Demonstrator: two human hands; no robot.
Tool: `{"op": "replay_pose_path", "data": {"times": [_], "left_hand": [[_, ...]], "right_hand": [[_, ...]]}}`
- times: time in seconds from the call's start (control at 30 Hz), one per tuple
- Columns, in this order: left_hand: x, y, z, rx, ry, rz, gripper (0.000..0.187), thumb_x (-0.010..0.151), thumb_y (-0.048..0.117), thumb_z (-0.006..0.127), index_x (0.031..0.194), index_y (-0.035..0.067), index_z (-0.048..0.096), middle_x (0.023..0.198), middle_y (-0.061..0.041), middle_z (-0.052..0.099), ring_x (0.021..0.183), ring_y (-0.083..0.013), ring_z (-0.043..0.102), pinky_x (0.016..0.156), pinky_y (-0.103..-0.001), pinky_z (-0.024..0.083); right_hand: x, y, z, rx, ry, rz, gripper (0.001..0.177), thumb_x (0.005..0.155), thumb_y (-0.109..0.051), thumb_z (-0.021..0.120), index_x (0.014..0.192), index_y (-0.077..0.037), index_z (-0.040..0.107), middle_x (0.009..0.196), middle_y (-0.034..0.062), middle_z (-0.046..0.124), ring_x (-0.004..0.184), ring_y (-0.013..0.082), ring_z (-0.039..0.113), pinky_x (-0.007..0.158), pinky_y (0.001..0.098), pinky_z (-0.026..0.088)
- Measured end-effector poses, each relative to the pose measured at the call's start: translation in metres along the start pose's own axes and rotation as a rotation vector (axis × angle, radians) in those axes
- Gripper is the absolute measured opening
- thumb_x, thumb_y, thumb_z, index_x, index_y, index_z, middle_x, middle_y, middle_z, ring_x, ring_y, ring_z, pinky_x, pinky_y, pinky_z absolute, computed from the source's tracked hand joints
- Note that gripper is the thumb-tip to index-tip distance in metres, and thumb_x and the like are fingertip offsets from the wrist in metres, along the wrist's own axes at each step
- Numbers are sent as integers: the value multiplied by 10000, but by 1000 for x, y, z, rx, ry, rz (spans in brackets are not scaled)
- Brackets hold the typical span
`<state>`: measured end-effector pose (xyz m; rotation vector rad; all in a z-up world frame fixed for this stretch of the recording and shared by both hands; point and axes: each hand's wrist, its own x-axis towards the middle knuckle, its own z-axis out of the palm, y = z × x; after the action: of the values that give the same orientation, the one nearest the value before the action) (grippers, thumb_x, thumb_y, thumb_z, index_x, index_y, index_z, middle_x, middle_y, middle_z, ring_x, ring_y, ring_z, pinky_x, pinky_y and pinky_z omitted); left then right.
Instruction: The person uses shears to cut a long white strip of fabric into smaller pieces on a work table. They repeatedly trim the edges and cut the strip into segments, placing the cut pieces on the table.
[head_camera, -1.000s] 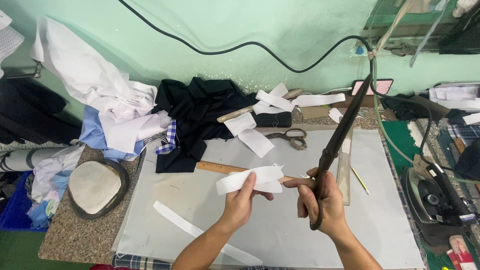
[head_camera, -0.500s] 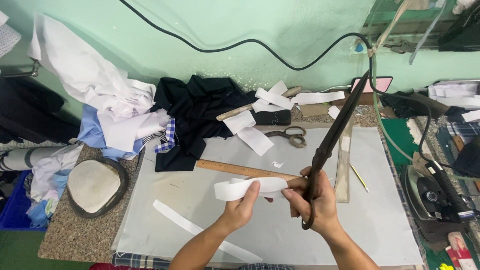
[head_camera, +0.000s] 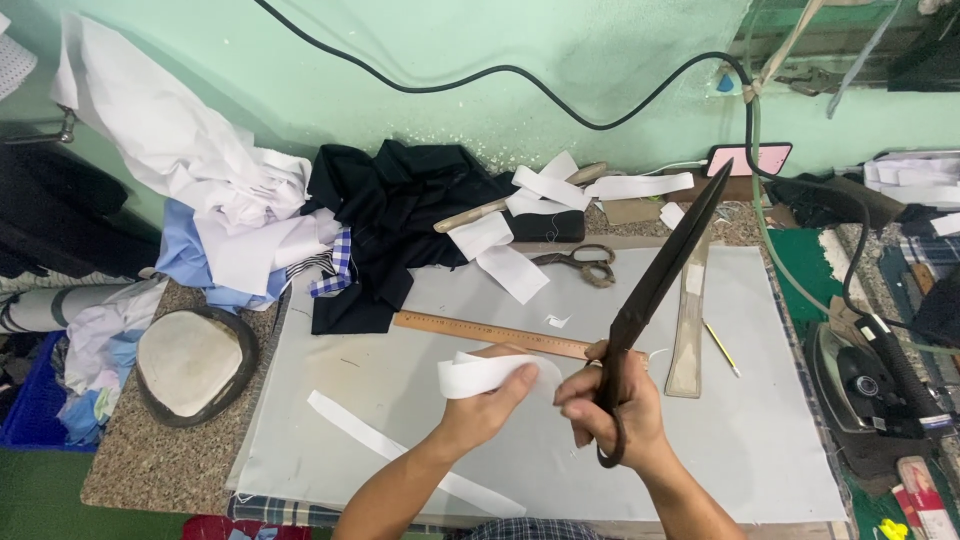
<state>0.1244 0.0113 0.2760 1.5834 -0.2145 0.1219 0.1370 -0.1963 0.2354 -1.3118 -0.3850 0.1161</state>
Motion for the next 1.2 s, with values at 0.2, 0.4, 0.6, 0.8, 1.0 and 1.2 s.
{"op": "replay_pose_path", "data": {"times": [0.2,0.4,0.6,0.8,1.0,1.2], "left_hand": [[14,45,-3,-117,112,-58,318,1001,279,618,1064,-19,707,888,-125,807,873,-224,791,892,-309,620],[21,38,-18,50,285,-202,278,864,341,775,957,81,807,907,-19,798,897,-141,740,810,-270,595],[33,47,-19,-204,180,-18,299,980,183,628,1216,23,719,1201,-103,757,1187,-193,680,1033,-296,523],[28,-12,-11,-326,290,-110,145,931,174,689,895,61,604,1158,-178,784,866,-169,728,707,-248,533],[25,-22,-8,-400,267,-147,195,951,96,662,1107,-18,693,1199,-168,763,1031,-220,749,801,-273,593],[21,-34,-13,-241,320,-211,154,900,197,741,947,51,732,902,-28,764,783,-109,650,650,-238,510]], "right_hand": [[-20,9,-17,310,-280,71,941,734,86,850,1476,34,275,721,225,717,343,294,587,308,363,554],[-32,19,-3,-8,-253,116,560,973,-236,637,1381,59,392,653,100,639,338,151,508,365,266,469],[-32,19,11,-156,-283,209,674,941,-479,621,1364,24,469,768,55,676,401,131,540,441,255,497],[-39,31,15,-68,-371,253,721,943,-524,612,1419,2,485,840,52,639,452,132,573,442,253,502],[-37,9,20,9,-490,258,900,907,-650,671,1498,-33,389,1036,76,588,672,139,519,640,307,565],[-41,27,15,-69,-427,222,749,902,-611,679,1310,-3,522,763,42,561,534,133,559,473,266,508]]}}
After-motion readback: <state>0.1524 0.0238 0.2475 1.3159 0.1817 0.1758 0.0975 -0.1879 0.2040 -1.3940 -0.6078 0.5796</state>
